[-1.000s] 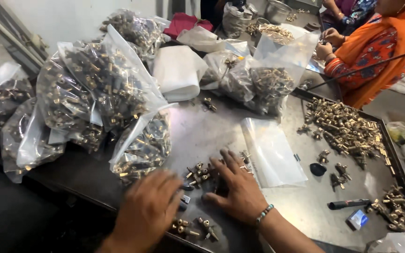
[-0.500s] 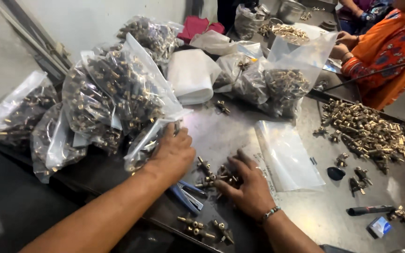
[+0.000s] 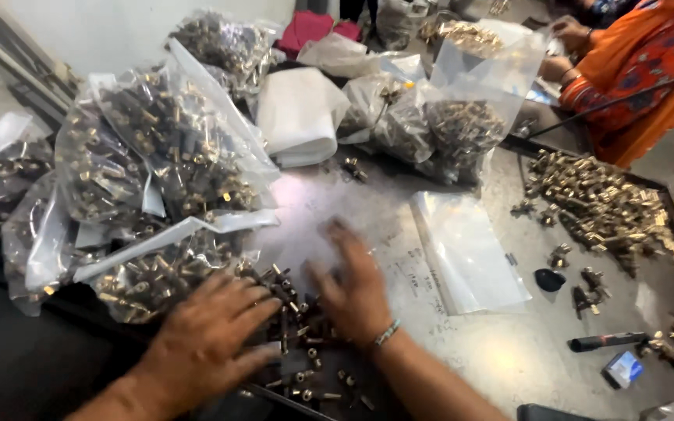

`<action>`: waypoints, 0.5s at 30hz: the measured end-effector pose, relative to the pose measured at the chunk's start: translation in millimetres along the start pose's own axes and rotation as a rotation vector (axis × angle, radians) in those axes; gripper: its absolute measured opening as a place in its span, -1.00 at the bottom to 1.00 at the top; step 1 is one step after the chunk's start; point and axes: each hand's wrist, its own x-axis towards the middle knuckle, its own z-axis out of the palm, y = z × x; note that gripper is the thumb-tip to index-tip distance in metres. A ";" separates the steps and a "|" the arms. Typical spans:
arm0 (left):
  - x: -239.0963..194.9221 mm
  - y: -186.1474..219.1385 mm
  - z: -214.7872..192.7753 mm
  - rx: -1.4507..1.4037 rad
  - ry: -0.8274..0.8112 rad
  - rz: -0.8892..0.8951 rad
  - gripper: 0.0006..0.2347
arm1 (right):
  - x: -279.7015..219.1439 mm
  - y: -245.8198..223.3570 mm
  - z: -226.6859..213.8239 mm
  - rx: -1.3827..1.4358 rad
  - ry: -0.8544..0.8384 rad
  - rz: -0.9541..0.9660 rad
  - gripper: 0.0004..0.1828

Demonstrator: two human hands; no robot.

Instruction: The person sorts and packs small brass-colored metal components from a table into plastic bags, sealing some bags and checking the quality of individual pieces.

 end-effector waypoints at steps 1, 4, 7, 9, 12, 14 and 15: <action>-4.7 10.8 1.5 -0.085 0.019 -0.041 -0.48 | 9.6 5.7 -0.3 0.043 0.106 0.181 -0.33; -0.9 18.9 8.0 -0.119 -0.036 -0.194 -0.44 | 57.8 51.4 -10.4 -0.325 0.151 -0.063 -0.22; 1.8 15.9 9.1 -0.307 -0.021 -0.130 -0.39 | 110.6 86.9 -13.7 -0.402 0.130 -0.158 -0.11; -10.0 12.6 15.7 -0.253 0.022 -0.173 -0.43 | 143.4 120.8 1.1 -0.382 0.113 -0.151 -0.08; -21.8 5.7 21.6 -0.230 -0.179 -0.388 -0.54 | 158.4 119.9 9.0 -0.304 0.044 -0.045 -0.13; -35.3 0.5 31.4 -0.257 -0.431 -0.564 -0.62 | 142.7 105.9 16.3 -0.242 -0.019 0.050 -0.22; -42.1 -5.8 39.1 -0.212 -0.274 -0.401 -0.60 | 133.7 99.7 22.2 -0.152 -0.086 0.061 -0.36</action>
